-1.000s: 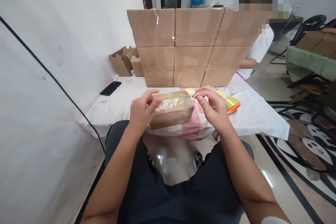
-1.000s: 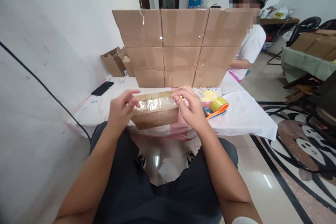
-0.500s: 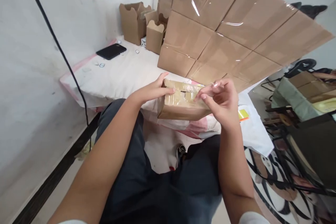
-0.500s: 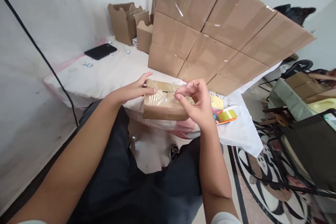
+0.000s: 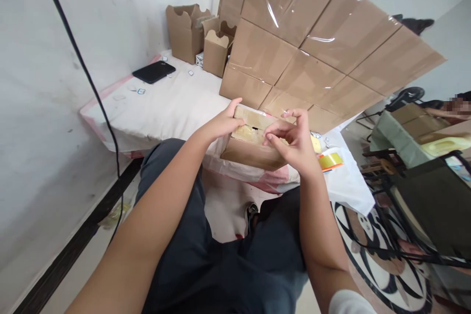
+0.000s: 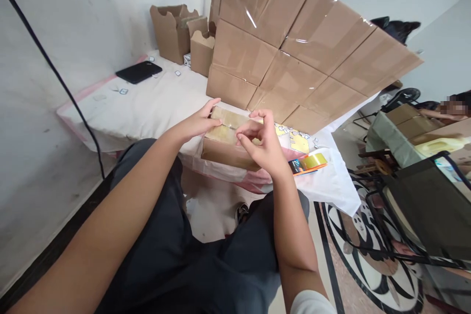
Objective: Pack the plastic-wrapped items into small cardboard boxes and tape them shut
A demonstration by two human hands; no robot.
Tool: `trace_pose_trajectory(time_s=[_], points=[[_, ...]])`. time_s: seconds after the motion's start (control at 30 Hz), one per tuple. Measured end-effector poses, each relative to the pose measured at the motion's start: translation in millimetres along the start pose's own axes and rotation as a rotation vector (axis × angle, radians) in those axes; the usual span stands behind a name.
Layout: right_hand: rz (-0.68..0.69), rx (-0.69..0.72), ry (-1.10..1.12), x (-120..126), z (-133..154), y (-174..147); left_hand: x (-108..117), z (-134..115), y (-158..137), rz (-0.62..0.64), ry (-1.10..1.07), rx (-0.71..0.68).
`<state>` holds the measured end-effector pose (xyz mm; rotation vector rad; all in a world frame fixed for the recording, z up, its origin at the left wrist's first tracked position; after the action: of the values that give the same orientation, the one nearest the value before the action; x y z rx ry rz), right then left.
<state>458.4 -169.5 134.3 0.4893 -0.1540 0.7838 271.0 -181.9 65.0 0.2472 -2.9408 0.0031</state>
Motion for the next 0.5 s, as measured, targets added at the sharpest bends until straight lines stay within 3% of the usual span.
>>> trace_pose_trajectory(time_s=[0.23, 0.5], points=[[0.0, 0.003, -0.027, 3, -15, 14, -1, -2, 4, -0.037, -0.055, 0.037], [0.016, -0.055, -0.009, 7, -5, 18, -2, -1, 2, -0.063, -0.041, 0.055]])
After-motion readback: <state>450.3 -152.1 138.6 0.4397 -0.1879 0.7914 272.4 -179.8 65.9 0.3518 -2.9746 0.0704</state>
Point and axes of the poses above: each hand's wrist, its own y-axis towards the middle knuckle, its own x-axis out of the back of the hand, z = x × y, the point moved 5 cm from there along y, towards the middle knuckle, and after that the axes turned 5 degrees about y, right-handed, at the moved point
